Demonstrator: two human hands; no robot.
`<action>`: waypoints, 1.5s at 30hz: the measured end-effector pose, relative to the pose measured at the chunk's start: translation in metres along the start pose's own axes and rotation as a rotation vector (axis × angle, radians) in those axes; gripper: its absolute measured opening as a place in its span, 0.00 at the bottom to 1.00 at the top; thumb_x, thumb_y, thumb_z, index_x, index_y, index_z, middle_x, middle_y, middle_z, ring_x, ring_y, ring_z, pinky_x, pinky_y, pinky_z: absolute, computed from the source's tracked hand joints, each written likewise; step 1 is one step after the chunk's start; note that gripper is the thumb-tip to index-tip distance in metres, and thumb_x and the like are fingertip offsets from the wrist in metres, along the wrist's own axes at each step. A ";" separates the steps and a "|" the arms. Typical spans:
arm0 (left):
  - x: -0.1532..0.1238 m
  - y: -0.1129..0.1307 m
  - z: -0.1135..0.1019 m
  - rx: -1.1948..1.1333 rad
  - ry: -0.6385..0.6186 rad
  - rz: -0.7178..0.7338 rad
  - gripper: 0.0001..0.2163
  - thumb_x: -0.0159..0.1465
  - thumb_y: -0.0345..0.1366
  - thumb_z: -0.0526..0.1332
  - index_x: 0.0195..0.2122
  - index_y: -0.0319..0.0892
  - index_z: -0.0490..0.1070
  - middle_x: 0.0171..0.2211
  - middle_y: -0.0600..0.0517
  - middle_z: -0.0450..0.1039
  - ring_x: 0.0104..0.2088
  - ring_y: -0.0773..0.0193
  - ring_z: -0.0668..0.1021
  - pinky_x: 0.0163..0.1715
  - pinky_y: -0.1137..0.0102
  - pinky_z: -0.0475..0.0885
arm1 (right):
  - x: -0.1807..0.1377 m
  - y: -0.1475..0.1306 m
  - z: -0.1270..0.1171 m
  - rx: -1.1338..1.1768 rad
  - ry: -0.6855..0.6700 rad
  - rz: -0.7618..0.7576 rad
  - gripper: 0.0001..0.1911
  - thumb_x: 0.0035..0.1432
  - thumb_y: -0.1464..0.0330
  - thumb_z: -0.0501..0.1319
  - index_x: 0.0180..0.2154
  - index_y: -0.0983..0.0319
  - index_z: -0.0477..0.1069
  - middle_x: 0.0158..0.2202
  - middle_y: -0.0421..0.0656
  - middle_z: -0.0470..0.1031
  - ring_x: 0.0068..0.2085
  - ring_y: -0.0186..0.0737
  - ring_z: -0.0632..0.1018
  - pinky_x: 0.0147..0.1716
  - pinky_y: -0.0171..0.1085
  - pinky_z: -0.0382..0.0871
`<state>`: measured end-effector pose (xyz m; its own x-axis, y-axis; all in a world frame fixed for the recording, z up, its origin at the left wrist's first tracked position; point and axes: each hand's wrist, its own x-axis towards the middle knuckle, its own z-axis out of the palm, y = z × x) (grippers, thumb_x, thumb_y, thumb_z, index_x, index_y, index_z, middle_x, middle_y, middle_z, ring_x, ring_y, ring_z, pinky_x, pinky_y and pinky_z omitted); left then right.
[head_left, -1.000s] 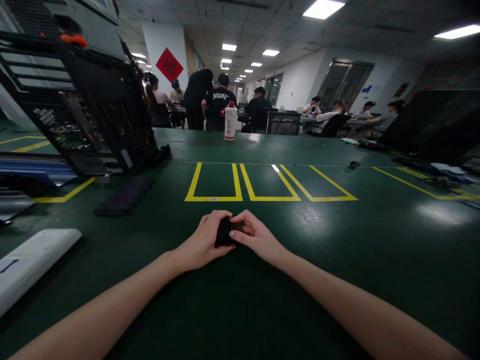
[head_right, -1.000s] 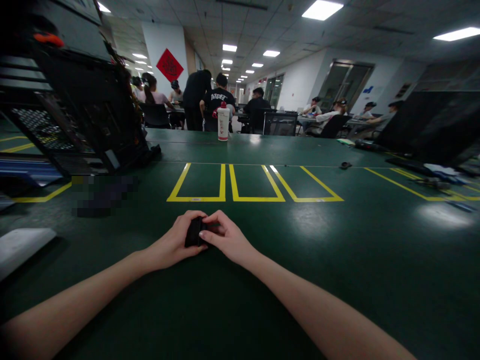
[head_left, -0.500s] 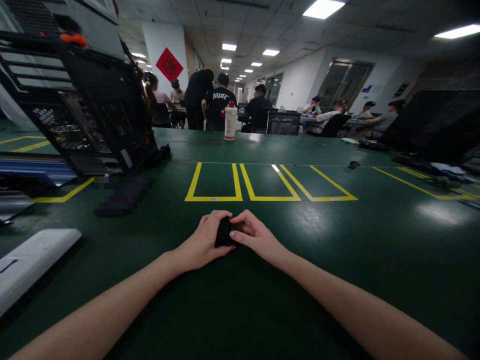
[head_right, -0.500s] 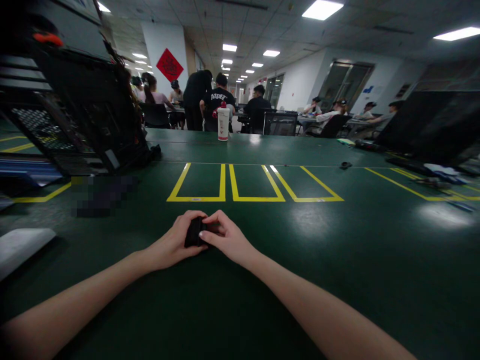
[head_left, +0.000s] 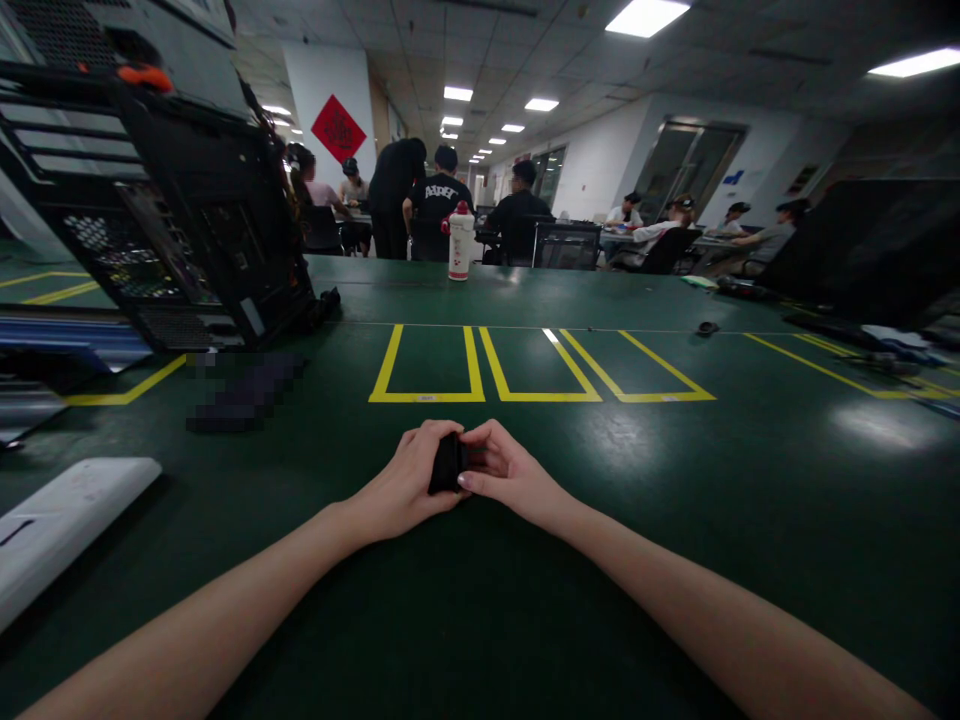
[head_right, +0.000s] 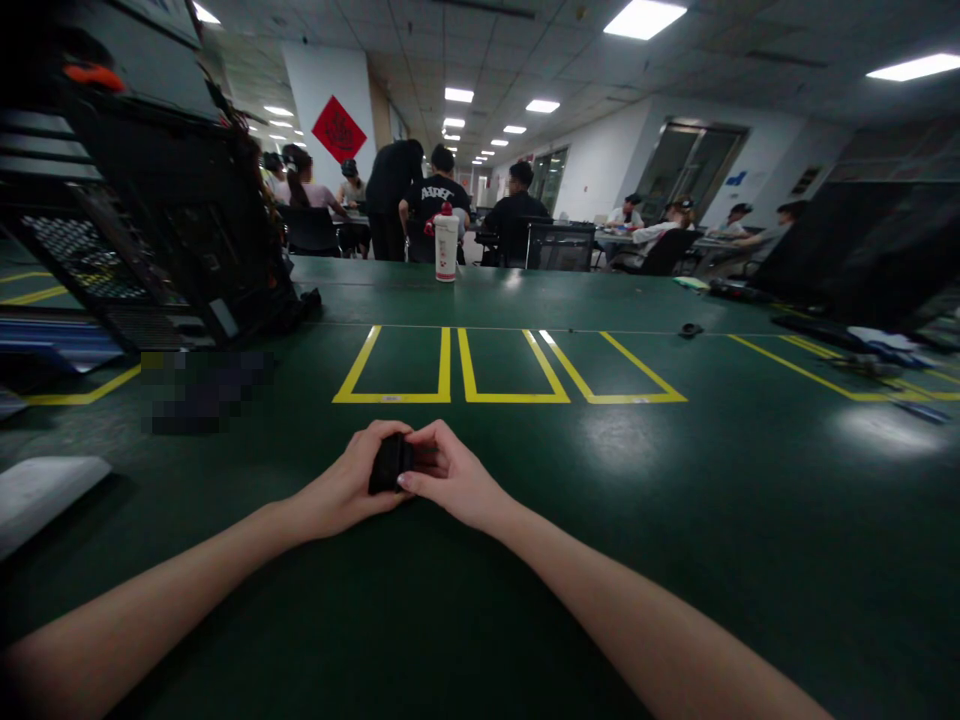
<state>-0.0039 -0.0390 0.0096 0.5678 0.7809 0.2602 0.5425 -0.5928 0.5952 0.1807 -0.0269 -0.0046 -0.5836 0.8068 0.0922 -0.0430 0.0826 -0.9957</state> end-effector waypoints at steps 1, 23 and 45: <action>0.000 0.000 0.000 0.002 0.002 -0.001 0.25 0.56 0.33 0.60 0.52 0.46 0.50 0.49 0.46 0.58 0.48 0.53 0.65 0.45 0.55 0.64 | 0.000 0.000 0.000 0.007 0.001 -0.006 0.16 0.49 0.72 0.61 0.40 0.59 0.59 0.44 0.41 0.64 0.48 0.39 0.69 0.47 0.43 0.66; -0.001 0.001 -0.002 -0.011 0.000 -0.009 0.25 0.56 0.34 0.60 0.52 0.47 0.50 0.49 0.47 0.58 0.48 0.53 0.65 0.45 0.56 0.64 | 0.000 0.001 0.002 -0.009 0.026 0.008 0.14 0.51 0.69 0.60 0.40 0.58 0.59 0.43 0.41 0.64 0.45 0.39 0.71 0.43 0.42 0.68; 0.000 0.002 -0.002 0.008 0.003 -0.013 0.25 0.55 0.34 0.61 0.52 0.46 0.51 0.49 0.46 0.58 0.48 0.53 0.65 0.45 0.56 0.65 | -0.001 -0.002 0.004 -0.034 0.042 -0.004 0.11 0.53 0.68 0.58 0.39 0.59 0.61 0.40 0.40 0.65 0.41 0.37 0.72 0.40 0.40 0.69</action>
<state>-0.0039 -0.0398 0.0122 0.5591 0.7890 0.2545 0.5546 -0.5841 0.5926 0.1778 -0.0299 -0.0026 -0.5489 0.8301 0.0977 -0.0174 0.1055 -0.9943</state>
